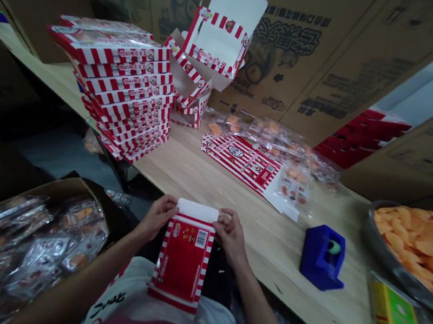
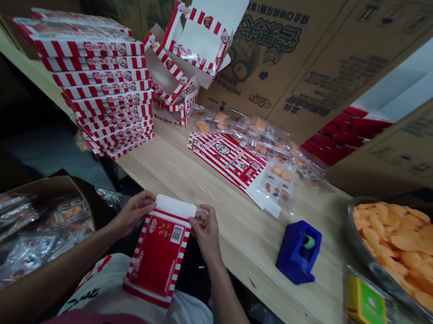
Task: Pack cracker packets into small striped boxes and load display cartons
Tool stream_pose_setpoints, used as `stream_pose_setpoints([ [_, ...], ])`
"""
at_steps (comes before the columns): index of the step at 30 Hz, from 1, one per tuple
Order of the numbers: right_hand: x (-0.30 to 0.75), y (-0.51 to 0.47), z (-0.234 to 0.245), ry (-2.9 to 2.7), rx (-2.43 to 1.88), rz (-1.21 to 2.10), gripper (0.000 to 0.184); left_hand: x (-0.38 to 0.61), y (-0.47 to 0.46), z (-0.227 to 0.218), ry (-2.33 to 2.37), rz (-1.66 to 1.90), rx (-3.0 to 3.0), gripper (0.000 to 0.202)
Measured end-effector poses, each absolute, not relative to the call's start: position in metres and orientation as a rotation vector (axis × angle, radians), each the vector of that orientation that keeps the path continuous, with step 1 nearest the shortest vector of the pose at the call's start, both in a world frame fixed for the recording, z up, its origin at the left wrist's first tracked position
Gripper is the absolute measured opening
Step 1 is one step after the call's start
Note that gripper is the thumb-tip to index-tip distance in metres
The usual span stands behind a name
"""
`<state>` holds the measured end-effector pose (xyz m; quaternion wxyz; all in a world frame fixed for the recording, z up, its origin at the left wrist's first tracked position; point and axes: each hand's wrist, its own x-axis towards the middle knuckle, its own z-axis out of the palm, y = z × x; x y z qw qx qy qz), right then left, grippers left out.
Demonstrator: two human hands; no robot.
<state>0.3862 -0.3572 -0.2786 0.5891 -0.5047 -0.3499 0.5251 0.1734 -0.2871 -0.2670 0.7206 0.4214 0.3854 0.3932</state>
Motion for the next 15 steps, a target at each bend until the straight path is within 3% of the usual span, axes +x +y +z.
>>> stream_pose_setpoints([
  [2, 0.389, -0.356, -0.276, -0.847, -1.154, 1.291, 0.049, 0.172, -0.284, -0.266, 0.816, 0.842, 0.982, 0.044],
  [5, 0.395, -0.356, -0.275, -0.989, -1.229, 1.282, 0.032, 0.169, -0.280, -0.264, 0.780, 0.767, 1.130, 0.038],
  [9, 0.399, -0.362, -0.273, -1.197, -1.313, 1.124, 0.034, 0.163, -0.278, -0.266, 0.793, 0.730, 1.216, 0.033],
  [15, 0.388, -0.368, -0.262, -1.108, -1.375, 1.173, 0.041, 0.161, -0.282, -0.265, 0.812, 0.680, 1.313, 0.030],
])
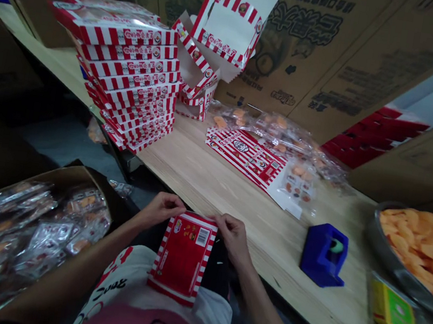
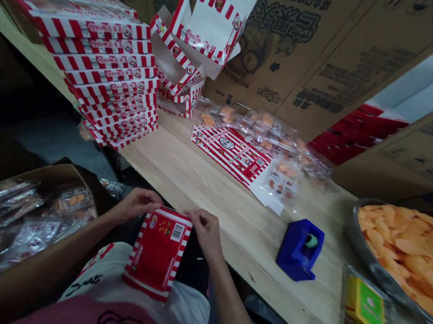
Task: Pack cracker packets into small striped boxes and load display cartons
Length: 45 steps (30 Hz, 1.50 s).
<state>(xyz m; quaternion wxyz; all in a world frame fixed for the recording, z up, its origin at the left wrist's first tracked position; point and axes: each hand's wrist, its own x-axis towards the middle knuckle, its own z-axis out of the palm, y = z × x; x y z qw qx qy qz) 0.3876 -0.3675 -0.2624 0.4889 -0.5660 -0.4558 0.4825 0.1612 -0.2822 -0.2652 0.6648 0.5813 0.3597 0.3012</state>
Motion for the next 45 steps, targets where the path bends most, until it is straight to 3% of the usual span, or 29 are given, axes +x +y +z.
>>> stream_pose_setpoints([
  [5, 0.382, -0.364, -0.257, -1.261, -1.369, 1.079, 0.032, 0.162, -0.283, -0.249, 0.851, 0.698, 1.390, 0.032],
  [13, 0.395, -0.343, -0.237, -1.842, -1.513, 0.678, 0.014, 0.166, -0.278, -0.239, 0.831, 0.550, 1.416, 0.057],
  [16, 0.397, -0.332, -0.222, -2.093, -1.494, 0.568, 0.020, 0.169, -0.275, -0.240, 0.813, 0.542, 1.392, 0.059],
  [19, 0.396, -0.329, -0.217, -2.005, -1.400, 0.773, 0.026, 0.166, -0.272, -0.242, 0.808, 0.542, 1.367, 0.058],
  [23, 0.397, -0.334, -0.227, -1.455, -1.343, 1.333, 0.052, 0.156, -0.270, -0.243, 0.770, 0.515, 1.343, 0.047],
  [25, 0.397, -0.337, -0.232, -1.304, -1.353, 1.417, 0.048, 0.152, -0.269, -0.245, 0.725, 0.485, 1.314, 0.038],
  [27, 0.396, -0.341, -0.236, -1.272, -1.371, 1.436, 0.036, 0.150, -0.268, -0.247, 0.715, 0.472, 1.265, 0.031],
  [33, 0.394, -0.350, -0.244, -1.406, -1.449, 1.273, 0.026, 0.152, -0.272, -0.251, 0.730, 0.496, 1.259, 0.035],
  [45, 0.393, -0.349, -0.240, -1.379, -1.504, 1.112, 0.019, 0.160, -0.266, -0.235, 0.603, 0.445, 1.347, 0.029],
])
